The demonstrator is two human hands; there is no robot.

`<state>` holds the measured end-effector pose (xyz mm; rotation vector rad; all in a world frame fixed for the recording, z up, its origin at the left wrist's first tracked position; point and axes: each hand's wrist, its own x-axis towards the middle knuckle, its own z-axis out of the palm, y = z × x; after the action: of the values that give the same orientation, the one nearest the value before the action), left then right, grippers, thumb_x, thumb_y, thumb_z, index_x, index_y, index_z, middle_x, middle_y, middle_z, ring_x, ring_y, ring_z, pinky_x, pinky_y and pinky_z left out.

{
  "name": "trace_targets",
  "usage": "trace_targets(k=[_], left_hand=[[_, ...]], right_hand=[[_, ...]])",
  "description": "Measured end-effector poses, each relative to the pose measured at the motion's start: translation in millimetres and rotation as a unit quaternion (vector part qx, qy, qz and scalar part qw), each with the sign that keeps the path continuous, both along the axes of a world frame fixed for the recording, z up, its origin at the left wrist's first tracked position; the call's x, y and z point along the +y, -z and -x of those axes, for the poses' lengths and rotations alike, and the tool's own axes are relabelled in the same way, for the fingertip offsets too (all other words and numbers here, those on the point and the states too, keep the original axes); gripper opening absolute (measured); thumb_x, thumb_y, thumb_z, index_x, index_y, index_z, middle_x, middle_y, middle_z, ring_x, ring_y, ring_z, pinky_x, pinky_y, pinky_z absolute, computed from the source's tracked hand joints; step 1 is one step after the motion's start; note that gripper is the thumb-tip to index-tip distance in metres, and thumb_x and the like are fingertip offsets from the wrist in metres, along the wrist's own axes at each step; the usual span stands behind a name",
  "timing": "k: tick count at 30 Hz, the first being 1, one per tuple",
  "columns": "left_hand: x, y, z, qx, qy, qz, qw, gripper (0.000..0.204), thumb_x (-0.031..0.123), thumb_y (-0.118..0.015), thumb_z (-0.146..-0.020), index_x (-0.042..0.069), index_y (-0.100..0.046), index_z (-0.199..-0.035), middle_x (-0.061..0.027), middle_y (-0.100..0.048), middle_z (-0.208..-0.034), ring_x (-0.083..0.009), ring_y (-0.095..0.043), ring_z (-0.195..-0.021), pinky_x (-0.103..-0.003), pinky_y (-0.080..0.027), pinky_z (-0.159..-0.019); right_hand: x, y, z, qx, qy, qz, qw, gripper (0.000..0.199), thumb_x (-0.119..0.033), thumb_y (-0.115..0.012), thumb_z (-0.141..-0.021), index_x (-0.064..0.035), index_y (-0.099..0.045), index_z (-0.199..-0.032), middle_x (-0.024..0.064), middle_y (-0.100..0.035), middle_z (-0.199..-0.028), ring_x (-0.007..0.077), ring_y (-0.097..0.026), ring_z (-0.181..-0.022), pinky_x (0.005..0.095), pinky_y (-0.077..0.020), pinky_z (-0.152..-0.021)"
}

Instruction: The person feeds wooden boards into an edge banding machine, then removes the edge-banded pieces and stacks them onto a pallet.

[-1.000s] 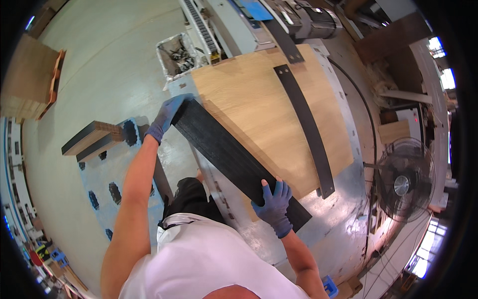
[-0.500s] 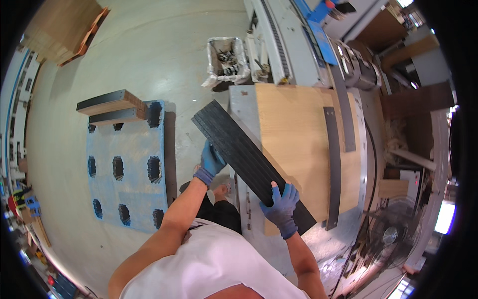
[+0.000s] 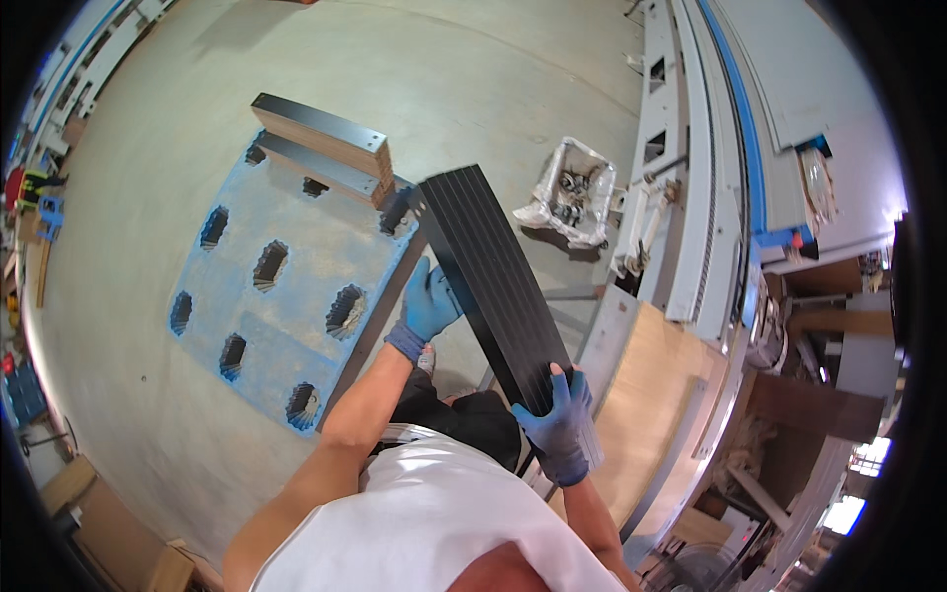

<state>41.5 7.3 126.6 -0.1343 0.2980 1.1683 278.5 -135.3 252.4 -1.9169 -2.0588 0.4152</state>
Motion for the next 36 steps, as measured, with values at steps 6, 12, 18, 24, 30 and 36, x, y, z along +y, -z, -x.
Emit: trace_targets(k=[6,12,18,24,30,36], left_hand=[[-30,76,17,0.36,-0.083,-0.131,0.92,0.038,0.018,-0.037,-0.103,0.003,-0.045,-0.137,-0.0132,-0.053,-0.135,-0.025,-0.052,-0.122,-0.039,-0.042,-0.105],[0,83,70,0.545,0.046,-0.167,0.82,0.045,0.027,-0.043,-0.101,0.006,-0.044,-0.14,-0.012,-0.054,-0.134,-0.0264,-0.052,-0.121,-0.038,-0.04,-0.106],[39,130,134,0.329,-0.118,-0.046,0.936,0.051,0.036,-0.041,-0.101,0.006,-0.043,-0.141,-0.0136,-0.052,-0.136,-0.0287,-0.05,-0.123,-0.04,-0.039,-0.107],[107,112,208,0.112,-0.317,0.186,0.923,0.064,0.051,-0.038,-0.1,0.005,-0.039,-0.144,-0.0158,-0.046,-0.143,-0.0317,-0.046,-0.128,-0.045,-0.037,-0.109],[141,123,305,0.174,-0.368,0.171,0.897,0.068,0.057,-0.05,-0.094,0.006,-0.045,-0.139,-0.0118,-0.05,-0.139,-0.0274,-0.05,-0.124,-0.04,-0.041,-0.106],[216,149,392,0.237,-0.299,0.263,0.886,0.057,0.042,-0.055,-0.097,0.002,-0.048,-0.136,-0.0136,-0.056,-0.132,-0.0265,-0.056,-0.117,-0.039,-0.043,-0.103]], right_hand=[[102,22,73,0.103,-0.135,0.077,0.982,0.087,-0.03,-0.087,-0.055,-0.0067,-0.05,-0.131,0.0235,-0.048,-0.124,0.042,-0.049,-0.116,0.0491,-0.0408,-0.097],[189,89,121,0.148,-0.207,0.254,0.933,0.092,-0.033,-0.087,-0.057,-0.0063,-0.048,-0.136,0.0217,-0.053,-0.126,0.0365,-0.054,-0.117,0.0423,-0.0439,-0.1],[288,117,197,0.193,-0.232,0.424,0.854,0.091,-0.034,-0.086,-0.062,-0.0054,-0.047,-0.139,0.0187,-0.055,-0.129,0.029,-0.056,-0.118,0.0372,-0.0438,-0.101],[371,150,287,0.233,-0.235,0.448,0.831,0.092,-0.033,-0.085,-0.063,-0.0041,-0.046,-0.141,0.0196,-0.054,-0.135,0.025,-0.055,-0.122,0.0354,-0.0421,-0.103],[411,199,405,0.261,-0.232,0.463,0.815,0.093,-0.036,-0.085,-0.064,-0.0033,-0.046,-0.141,0.0212,-0.055,-0.133,0.0274,-0.055,-0.122,0.0358,-0.0431,-0.102],[452,268,493,0.292,-0.187,0.492,0.799,0.092,-0.033,-0.086,-0.066,-0.003,-0.043,-0.143,0.023,-0.054,-0.135,0.0285,-0.057,-0.119,0.0342,-0.0455,-0.099]])
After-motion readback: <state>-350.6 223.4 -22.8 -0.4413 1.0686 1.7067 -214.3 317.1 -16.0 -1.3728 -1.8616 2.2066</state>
